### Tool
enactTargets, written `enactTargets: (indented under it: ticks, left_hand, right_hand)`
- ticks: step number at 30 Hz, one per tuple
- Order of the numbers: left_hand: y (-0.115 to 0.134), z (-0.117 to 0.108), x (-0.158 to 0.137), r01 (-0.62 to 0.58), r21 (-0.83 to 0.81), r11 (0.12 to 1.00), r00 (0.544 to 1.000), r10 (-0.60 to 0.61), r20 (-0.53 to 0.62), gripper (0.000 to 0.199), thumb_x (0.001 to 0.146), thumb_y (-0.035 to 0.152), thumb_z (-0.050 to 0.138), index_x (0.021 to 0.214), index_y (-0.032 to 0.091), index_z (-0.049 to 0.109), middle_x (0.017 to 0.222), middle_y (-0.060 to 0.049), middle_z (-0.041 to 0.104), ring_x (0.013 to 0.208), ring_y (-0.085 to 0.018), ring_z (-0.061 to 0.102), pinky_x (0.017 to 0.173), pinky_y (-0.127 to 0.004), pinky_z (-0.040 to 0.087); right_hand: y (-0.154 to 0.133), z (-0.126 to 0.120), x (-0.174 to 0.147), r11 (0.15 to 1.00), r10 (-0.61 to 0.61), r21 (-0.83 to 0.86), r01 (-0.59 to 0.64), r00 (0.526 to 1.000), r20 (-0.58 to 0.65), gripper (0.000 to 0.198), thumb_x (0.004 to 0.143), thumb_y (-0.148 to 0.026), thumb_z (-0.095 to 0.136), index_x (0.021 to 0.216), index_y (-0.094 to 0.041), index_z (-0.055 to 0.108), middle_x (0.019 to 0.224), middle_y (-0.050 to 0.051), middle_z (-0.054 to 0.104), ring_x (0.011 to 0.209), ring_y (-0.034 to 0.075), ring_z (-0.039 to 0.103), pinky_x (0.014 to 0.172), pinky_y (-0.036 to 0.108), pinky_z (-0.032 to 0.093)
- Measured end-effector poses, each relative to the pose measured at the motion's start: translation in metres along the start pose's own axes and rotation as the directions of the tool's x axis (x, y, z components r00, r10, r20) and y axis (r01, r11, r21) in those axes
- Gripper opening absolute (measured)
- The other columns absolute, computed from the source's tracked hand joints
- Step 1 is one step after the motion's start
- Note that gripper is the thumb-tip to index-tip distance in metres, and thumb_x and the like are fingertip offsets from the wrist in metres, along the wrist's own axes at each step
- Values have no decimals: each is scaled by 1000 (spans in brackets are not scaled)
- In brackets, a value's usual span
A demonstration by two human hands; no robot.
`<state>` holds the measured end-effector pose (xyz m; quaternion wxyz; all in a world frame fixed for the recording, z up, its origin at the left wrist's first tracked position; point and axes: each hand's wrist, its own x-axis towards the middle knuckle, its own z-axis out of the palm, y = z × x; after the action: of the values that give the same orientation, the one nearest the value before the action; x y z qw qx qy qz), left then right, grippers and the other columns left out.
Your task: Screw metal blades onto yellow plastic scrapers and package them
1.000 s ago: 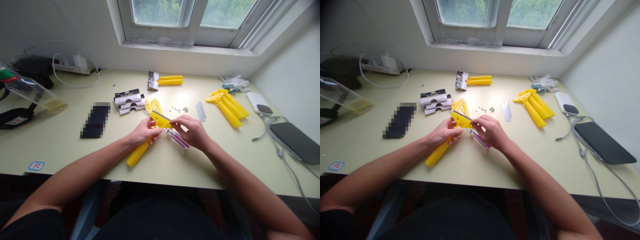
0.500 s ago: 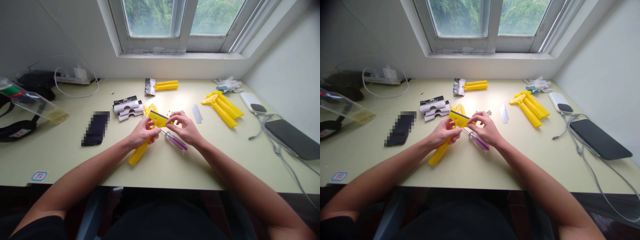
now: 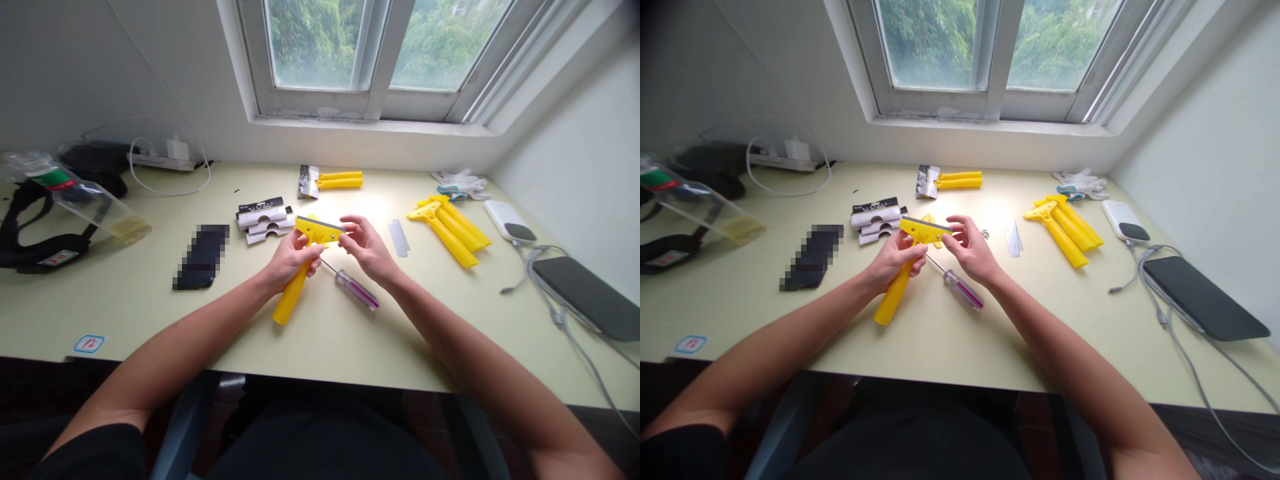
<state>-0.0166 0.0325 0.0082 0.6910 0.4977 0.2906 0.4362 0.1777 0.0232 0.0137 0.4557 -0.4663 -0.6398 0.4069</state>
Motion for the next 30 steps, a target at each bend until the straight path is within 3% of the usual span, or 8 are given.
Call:
enactTargets:
  ticks: [2,5,9,14,17,20,24,30]
  left_hand:
    - [1,-2,0,-10,-11,1000,999,9,-52,42,73,26,76,106,19,51,86,2,56,49,-4,50,40,-17,38]
    - [1,-7,5,-22,-18,1000,995,20,-98,39,72,23,76,100,17,50,84,2,54,49,-4,49,41,-17,38]
    - [0,-10,9,-33,-20,999,989,29,-148,39,71,22,76,98,16,50,88,0,55,49,-3,48,40,-17,37]
    - [-1,-9,8,-9,-19,1000,989,6,-150,37,71,22,76,98,16,50,85,1,54,50,-3,48,41,-17,37]
    - [-1,-10,7,-10,-21,1000,990,7,-138,37,71,21,75,98,16,50,88,1,54,51,-3,48,40,-17,37]
    - [-2,-11,8,-6,-21,1000,990,3,-140,37,72,21,75,98,16,50,89,0,54,51,-3,49,40,-17,37]
    - [-2,-9,8,12,-13,1000,988,-14,-151,39,70,22,76,99,17,50,92,0,56,49,-2,48,39,-17,36]
    - [-4,-5,6,47,-6,999,981,-48,-190,40,68,19,76,99,17,50,88,0,57,47,-3,49,37,-18,36]
  right_hand:
    - [-6,-11,-14,950,-69,-307,62,998,-12,40,88,-49,55,116,-21,49,103,7,60,83,16,58,72,32,48]
    - [-14,-28,-34,746,43,-656,116,974,222,40,85,-53,58,108,-20,55,95,7,62,80,18,57,71,32,45]
    - [-21,-39,-47,629,279,-764,141,877,392,27,87,-46,55,94,-21,60,85,5,64,72,17,57,60,28,40]
    - [-26,-63,-42,718,220,-683,135,887,406,24,86,-41,58,95,-20,65,89,5,66,78,16,61,69,29,48]
    - [-24,-87,-38,878,126,-479,18,956,267,32,80,-43,68,103,-20,65,92,5,67,80,16,65,70,30,54]
    - [-19,-102,-35,980,-26,-196,18,999,-38,33,77,-43,73,98,-19,63,78,2,64,55,12,61,50,28,51]
    - [-12,-101,-28,970,-226,-1,243,899,-374,35,80,-48,69,88,-19,50,83,4,66,41,11,55,29,23,35]
    - [-14,-93,-21,909,-343,-23,417,714,-611,32,84,-43,66,86,-19,44,66,2,67,33,12,51,26,22,33]
